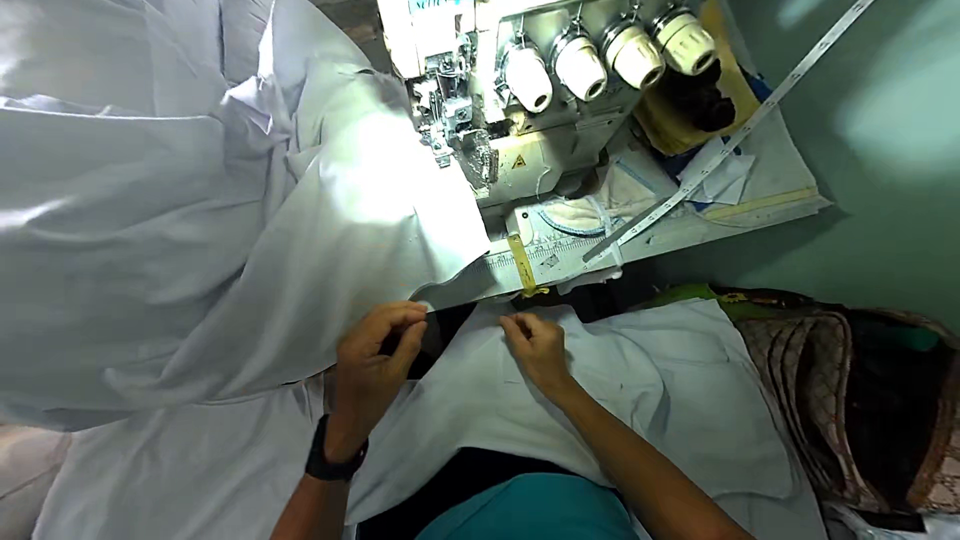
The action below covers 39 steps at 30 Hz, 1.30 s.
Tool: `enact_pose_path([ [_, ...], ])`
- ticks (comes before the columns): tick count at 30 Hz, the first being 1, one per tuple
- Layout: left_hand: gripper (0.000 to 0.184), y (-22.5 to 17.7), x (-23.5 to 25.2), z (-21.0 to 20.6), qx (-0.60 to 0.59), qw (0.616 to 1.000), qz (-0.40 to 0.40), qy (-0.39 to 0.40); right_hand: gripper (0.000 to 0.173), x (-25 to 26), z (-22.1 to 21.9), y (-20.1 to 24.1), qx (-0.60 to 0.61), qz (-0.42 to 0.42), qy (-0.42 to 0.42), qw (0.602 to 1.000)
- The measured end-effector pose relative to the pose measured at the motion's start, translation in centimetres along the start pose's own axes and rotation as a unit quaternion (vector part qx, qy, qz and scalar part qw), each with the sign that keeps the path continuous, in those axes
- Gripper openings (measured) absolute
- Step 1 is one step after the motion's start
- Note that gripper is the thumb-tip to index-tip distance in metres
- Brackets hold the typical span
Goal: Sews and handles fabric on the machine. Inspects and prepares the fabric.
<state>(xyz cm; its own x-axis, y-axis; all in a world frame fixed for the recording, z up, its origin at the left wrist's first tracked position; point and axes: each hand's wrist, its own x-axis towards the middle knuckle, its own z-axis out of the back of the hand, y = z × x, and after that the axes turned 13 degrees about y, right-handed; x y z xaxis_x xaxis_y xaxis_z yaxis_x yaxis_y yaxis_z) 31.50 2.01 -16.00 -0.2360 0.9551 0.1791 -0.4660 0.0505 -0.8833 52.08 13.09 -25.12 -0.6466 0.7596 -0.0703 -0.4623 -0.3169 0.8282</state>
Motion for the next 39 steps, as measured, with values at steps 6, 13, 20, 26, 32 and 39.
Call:
enact_pose_path([
  [6,0.016,1.1,-0.8,-2.7,-0.016,0.997,0.04,0.06,0.023,1.8,-2.5,2.2,0.362,-0.084,-0.036,0.928],
  [13,0.013,1.6,0.9,-2.8,-0.118,0.955,0.104,0.253,0.032,0.8,0.9,6.4,0.487,-0.167,0.014,0.857],
  [20,0.026,1.1,1.5,1.8,-0.216,0.898,0.166,0.346,0.03,1.0,1.1,5.8,0.444,-0.132,0.007,0.886],
  [26,0.019,0.4,2.8,2.9,-0.217,0.901,0.152,0.344,0.024,-1.8,0.6,6.4,0.36,-0.051,0.221,0.905],
  [32,0.017,0.3,3.7,3.3,-0.174,0.913,0.117,0.35,0.01,-1.7,1.5,8.0,0.509,-0.145,0.277,0.802],
  [39,0.036,0.3,3.8,3.2,-0.164,0.891,0.106,0.411,0.015,-0.8,1.8,9.4,0.541,-0.18,0.287,0.77],
])
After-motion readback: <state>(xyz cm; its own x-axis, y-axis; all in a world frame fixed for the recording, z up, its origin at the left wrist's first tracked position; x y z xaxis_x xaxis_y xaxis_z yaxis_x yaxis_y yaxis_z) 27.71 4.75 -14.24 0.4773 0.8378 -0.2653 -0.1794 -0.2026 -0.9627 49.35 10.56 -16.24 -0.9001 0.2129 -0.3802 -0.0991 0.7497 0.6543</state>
